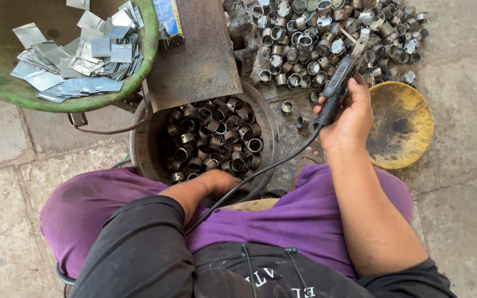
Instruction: The person sits on the floor and repeatedly picks up small metal rings and square metal plates. Using a handheld welding tool, they weld the plates onto the rings, creating sparks, then drop the finished pieces into a bucket.
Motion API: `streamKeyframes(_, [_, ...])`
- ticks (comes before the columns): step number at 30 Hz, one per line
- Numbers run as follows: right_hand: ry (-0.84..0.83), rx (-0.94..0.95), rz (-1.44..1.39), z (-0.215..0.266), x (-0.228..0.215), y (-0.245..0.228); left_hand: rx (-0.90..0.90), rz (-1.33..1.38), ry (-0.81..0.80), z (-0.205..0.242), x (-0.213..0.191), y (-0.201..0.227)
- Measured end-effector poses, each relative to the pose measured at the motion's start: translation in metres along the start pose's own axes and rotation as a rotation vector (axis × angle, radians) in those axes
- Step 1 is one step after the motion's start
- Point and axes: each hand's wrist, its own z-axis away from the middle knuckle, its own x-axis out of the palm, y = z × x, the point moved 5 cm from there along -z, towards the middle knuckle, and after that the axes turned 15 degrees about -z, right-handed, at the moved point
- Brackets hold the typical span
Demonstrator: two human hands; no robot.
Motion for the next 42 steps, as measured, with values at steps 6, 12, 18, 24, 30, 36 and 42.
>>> streamKeyframes(6, [-0.024, 0.024, -0.002, 0.0, 0.003, 0.001, 0.105, -0.252, 0.086, 0.003, -0.008, -0.015])
streamKeyframes(12, [-0.012, 0.033, -0.003, 0.002, 0.005, 0.0, -0.253, -0.226, 0.241, 0.033, -0.064, -0.086])
streamKeyframes(18, [0.002, 0.058, -0.021, 0.005, 0.006, -0.003, -0.527, -0.323, 0.398, 0.058, -0.099, -0.079])
streamKeyframes(24, [-0.024, 0.142, -0.084, 0.016, 0.009, -0.006, -0.186, -0.101, -0.047, 0.058, -0.01, 0.008])
streamKeyframes(30, [-0.07, 0.155, -0.024, 0.032, 0.008, -0.008, -0.303, -0.169, -0.416, 0.072, 0.048, -0.018])
streamKeyframes(36, [-0.065, 0.158, -0.037, 0.051, -0.007, -0.016, -0.201, -0.306, 0.137, 0.051, 0.074, 0.0])
streamKeyframes(42, [0.024, 0.106, -0.027, 0.068, -0.04, -0.031, -0.28, -0.268, 0.19, 0.039, 0.089, 0.013])
